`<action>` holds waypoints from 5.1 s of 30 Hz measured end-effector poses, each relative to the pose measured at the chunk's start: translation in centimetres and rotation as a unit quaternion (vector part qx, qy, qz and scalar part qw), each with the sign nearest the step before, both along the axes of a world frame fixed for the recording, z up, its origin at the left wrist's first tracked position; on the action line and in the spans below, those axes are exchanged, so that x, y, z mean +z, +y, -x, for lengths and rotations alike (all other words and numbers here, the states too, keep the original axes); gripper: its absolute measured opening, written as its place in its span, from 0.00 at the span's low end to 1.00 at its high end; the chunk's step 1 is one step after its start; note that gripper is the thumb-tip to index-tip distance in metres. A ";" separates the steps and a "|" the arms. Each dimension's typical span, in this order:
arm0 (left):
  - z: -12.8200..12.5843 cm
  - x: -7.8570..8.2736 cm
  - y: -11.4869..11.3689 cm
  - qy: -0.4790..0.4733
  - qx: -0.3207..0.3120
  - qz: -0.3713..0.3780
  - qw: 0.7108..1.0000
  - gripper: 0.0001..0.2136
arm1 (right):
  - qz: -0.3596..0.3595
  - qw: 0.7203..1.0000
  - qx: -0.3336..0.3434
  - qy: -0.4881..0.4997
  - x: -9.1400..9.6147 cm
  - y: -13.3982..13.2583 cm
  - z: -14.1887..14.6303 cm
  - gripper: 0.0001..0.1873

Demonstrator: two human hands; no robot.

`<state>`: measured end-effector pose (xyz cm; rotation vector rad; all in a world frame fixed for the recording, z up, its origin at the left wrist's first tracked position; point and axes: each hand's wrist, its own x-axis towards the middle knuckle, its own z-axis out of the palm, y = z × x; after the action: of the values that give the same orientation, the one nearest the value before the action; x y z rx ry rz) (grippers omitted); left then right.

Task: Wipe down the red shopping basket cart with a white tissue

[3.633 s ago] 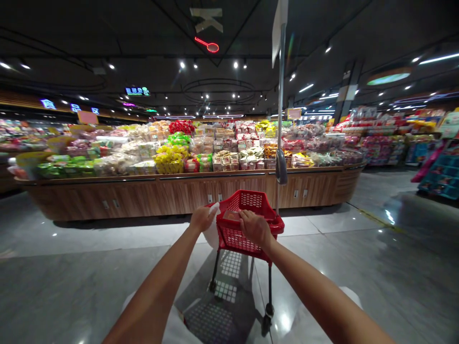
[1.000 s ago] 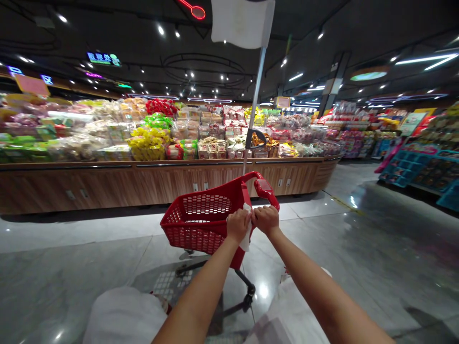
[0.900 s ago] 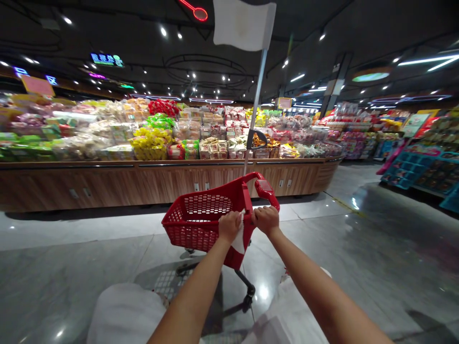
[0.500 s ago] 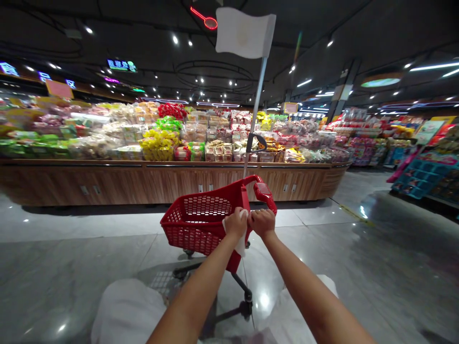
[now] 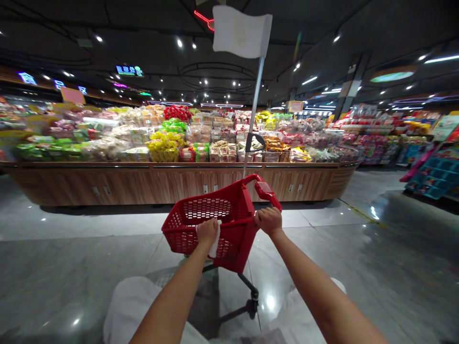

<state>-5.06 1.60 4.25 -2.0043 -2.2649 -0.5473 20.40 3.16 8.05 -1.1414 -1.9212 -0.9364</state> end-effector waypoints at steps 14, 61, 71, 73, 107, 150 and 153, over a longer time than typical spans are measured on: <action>-6.2 1.0 -0.7 -0.039 -0.090 -0.059 0.993 0.20 | 0.006 0.999 0.002 -0.035 -0.2 0.4 0.0 0.17; 6.1 -2.3 -4.2 0.092 -0.147 0.043 0.984 0.14 | 0.102 0.994 0.021 -0.023 -3.4 -2.3 2.8 0.14; -5.3 -0.8 -1.8 0.053 -0.206 0.010 0.977 0.16 | 0.119 0.993 -0.020 0.012 -4.0 -2.3 3.6 0.12; -7.7 -0.5 -1.5 0.038 -0.228 -0.005 0.973 0.15 | 0.120 0.993 -0.015 0.002 -3.9 -2.4 3.2 0.12; 9.0 -3.9 -4.8 0.147 -0.139 -0.063 0.977 0.13 | 0.151 0.988 -0.012 0.027 -4.1 -2.7 3.4 0.14; 1.7 -6.1 -7.2 0.135 -0.298 -0.048 0.944 0.18 | 0.385 0.905 0.167 -0.064 -6.1 -0.6 4.6 0.15; 4.5 -7.5 -8.5 0.137 -0.362 -0.054 0.920 0.19 | 0.396 0.906 0.137 -0.057 -6.0 0.3 3.1 0.17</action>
<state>-9.51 -6.90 -3.25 -2.6242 -1.2613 -0.3739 17.32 3.45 2.08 -1.1953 -2.5728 -0.0322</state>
